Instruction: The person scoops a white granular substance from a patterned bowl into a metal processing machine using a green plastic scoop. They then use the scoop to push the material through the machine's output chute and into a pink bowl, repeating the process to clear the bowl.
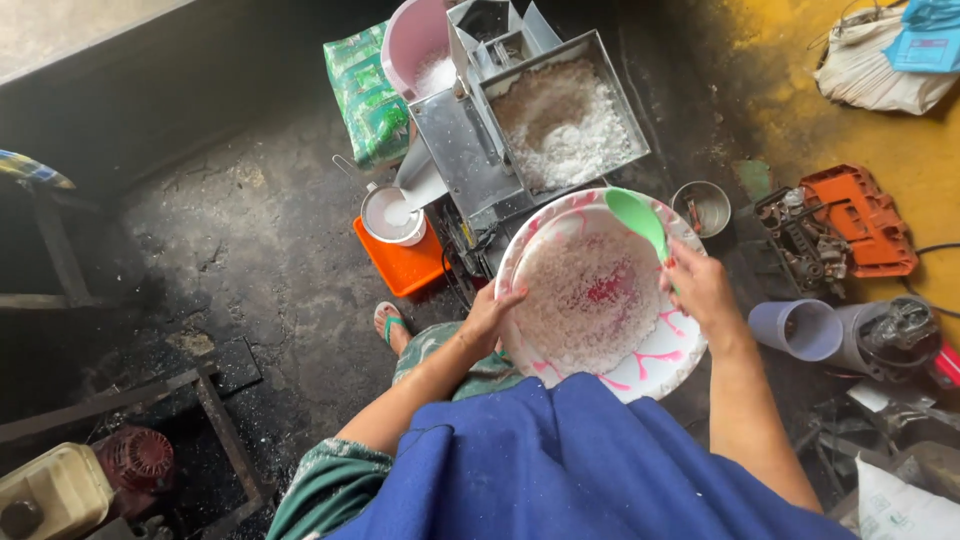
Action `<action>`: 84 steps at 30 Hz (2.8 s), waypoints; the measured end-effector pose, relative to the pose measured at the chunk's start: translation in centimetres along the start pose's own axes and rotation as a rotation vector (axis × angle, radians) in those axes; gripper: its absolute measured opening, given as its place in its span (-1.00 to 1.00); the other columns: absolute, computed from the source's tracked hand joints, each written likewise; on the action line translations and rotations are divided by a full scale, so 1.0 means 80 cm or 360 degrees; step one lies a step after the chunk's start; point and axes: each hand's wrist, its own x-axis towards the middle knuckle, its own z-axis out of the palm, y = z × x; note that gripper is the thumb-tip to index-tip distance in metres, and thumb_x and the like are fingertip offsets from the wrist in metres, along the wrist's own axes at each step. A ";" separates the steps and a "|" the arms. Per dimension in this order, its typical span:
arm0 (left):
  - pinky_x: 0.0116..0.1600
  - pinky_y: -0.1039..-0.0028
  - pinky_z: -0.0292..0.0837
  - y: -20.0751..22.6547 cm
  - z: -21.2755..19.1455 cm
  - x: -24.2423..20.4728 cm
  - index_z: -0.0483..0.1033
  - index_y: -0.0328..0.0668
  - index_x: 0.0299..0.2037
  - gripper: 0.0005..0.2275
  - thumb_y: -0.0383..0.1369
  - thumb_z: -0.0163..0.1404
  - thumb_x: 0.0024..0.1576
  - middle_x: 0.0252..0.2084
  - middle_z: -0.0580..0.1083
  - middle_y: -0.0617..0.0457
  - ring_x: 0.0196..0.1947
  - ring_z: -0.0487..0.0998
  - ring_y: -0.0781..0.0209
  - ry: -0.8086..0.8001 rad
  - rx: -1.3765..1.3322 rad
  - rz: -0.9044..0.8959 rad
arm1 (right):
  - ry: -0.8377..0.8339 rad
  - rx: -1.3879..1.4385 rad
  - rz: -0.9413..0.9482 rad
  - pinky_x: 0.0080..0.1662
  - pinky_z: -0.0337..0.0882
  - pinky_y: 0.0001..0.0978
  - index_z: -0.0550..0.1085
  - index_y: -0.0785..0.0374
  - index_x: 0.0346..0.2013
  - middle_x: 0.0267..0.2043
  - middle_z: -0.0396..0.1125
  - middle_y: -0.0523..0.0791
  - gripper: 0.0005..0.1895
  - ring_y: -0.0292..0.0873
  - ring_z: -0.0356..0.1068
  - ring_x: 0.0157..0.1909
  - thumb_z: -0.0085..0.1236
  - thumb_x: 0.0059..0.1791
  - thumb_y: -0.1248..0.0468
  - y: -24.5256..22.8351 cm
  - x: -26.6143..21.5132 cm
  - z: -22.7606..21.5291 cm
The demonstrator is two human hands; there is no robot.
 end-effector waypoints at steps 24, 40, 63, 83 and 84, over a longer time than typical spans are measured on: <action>0.10 0.33 0.43 0.354 0.073 0.150 0.62 -0.03 -0.01 -0.75 -0.18 0.17 0.17 -0.31 0.57 0.13 -0.21 0.40 0.41 -0.0428 0.0717 0.1392 | 0.0665 0.1576 -0.0108 -0.60 0.40 -0.44 0.30 0.02 0.34 -0.47 0.31 -0.03 -0.40 -0.15 0.35 -0.57 0.05 -0.02 0.40 -0.186 0.216 0.041; 0.25 0.42 0.30 0.425 0.020 0.209 0.24 -0.12 0.38 -0.42 0.01 -0.01 0.25 0.32 0.40 0.06 0.07 0.40 0.34 -0.0765 0.0817 0.1511 | 0.0838 -0.0948 -0.0633 -0.65 0.23 -0.32 0.19 -0.06 0.46 -0.28 0.29 0.05 -0.48 -0.09 0.20 -0.59 -0.15 0.18 0.31 -0.266 0.151 0.096; 0.57 -0.09 0.00 0.438 0.061 0.217 0.35 -0.36 0.28 -0.53 -0.10 -0.09 0.34 0.36 0.30 -0.09 0.38 0.36 -0.09 -0.0986 0.1068 0.2203 | 0.1152 -0.0240 0.0223 0.07 0.34 0.09 0.32 0.03 0.31 0.05 0.45 0.03 -0.50 0.17 0.41 0.08 -0.45 0.16 0.04 -0.275 0.166 0.043; 0.48 -0.19 0.22 0.425 0.048 0.202 0.30 0.24 0.36 -0.58 -0.56 -0.25 0.38 0.40 0.28 0.18 0.48 0.14 -0.20 -0.1023 0.1582 0.2733 | 0.0455 -0.1012 0.0471 -0.07 0.39 -0.02 0.25 -0.31 0.39 0.28 0.27 0.06 -0.49 0.19 0.42 0.01 -0.31 0.15 0.19 -0.329 0.155 0.114; 0.48 -0.19 0.22 0.425 0.046 0.200 0.30 0.24 0.36 -0.58 -0.56 -0.25 0.38 0.40 0.28 0.18 0.48 0.14 -0.20 -0.1024 0.1579 0.2729 | 0.0453 -0.1014 0.0475 -0.07 0.39 -0.02 0.25 -0.31 0.39 0.28 0.27 0.06 -0.49 0.19 0.42 0.01 -0.31 0.15 0.19 -0.319 0.155 0.108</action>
